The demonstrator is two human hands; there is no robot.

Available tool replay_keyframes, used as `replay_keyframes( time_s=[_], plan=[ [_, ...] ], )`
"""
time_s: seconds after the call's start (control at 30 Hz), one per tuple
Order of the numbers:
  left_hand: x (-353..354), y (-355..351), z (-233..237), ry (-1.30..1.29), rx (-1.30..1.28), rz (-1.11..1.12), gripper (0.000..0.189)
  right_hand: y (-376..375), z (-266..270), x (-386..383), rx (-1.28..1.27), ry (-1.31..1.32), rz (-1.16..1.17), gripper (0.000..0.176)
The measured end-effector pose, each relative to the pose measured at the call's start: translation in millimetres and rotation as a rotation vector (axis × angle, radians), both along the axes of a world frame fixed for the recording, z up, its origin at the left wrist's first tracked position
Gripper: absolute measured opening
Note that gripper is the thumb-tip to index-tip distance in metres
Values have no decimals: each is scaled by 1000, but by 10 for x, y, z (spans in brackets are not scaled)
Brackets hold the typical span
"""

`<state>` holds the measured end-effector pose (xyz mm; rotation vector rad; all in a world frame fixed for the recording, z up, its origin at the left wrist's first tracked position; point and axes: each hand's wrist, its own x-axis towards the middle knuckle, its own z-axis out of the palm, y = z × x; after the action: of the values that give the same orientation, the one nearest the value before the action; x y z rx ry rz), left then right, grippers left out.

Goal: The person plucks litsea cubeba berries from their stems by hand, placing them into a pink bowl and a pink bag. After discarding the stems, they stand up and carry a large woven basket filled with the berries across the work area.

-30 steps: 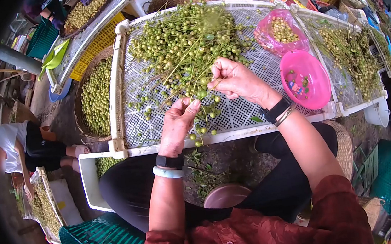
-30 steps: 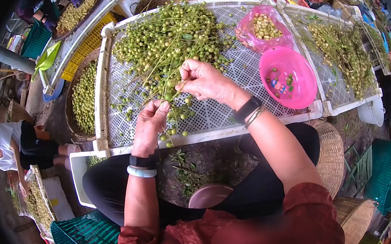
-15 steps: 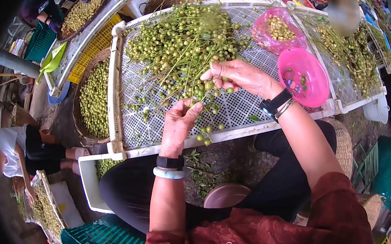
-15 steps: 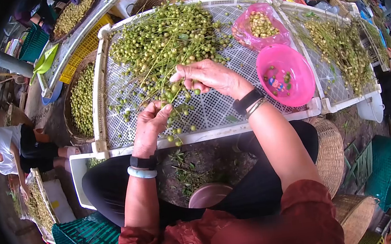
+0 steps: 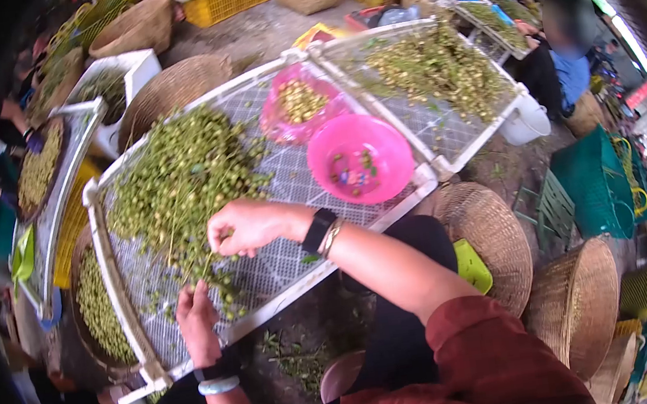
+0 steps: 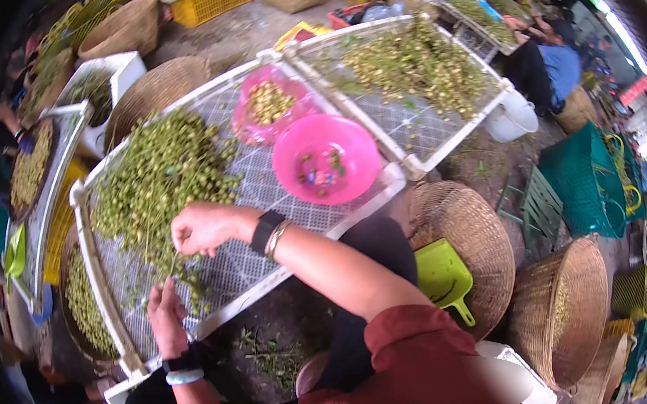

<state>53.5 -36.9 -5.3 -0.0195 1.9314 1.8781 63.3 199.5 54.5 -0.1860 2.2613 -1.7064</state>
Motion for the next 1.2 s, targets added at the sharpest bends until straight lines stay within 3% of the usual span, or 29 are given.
replay_keyframes(
  time_s=[0.07, 0.17, 0.37, 0.5, 0.57, 0.63, 0.7, 0.73, 0.77, 0.83, 0.93, 1.03, 1.2],
  plan=[
    [-64, -48, -145, -38, 140, 53, 21, 4, -27, 13, -87, 45, -119, 12],
    [-93, 20, -128, 9, 137, 34, 19, 23, -6, 105, -237, 150, -247, 13],
    [-152, 138, -172, 0, 190, 19, 19, 196, 125, 281, -628, -42, -217, 14],
    [-214, 67, -226, -29, 215, 58, 19, 292, 285, 295, -422, -77, -255, 19],
    [-215, 93, -180, -85, 193, 135, 15, 274, 101, 183, -139, 0, -357, 20],
    [-221, 50, -114, -121, 285, 103, 7, 312, -306, 38, -34, 208, -367, 19],
    [-157, 92, 116, -171, 416, 119, 20, 253, -230, 57, -114, 58, -445, 15],
    [-192, 22, 102, -220, 517, 67, 20, 281, -247, 38, -79, -101, -448, 16],
    [-217, 2, 105, -242, 613, 13, 18, 296, -293, 29, -117, -92, -425, 20],
    [-267, -57, 19, -256, 747, -1, 18, 246, -511, -16, -18, 236, -453, 25],
    [-258, -83, 111, -234, 796, -30, 34, 209, -394, -6, 440, 287, -389, 31],
    [-235, -94, 132, -269, 860, -43, 32, 34, -395, -20, 42, -136, -346, 38],
    [-108, 61, 166, -355, 747, -49, 27, -377, -401, 48, -579, -294, -330, 51]
  ],
)
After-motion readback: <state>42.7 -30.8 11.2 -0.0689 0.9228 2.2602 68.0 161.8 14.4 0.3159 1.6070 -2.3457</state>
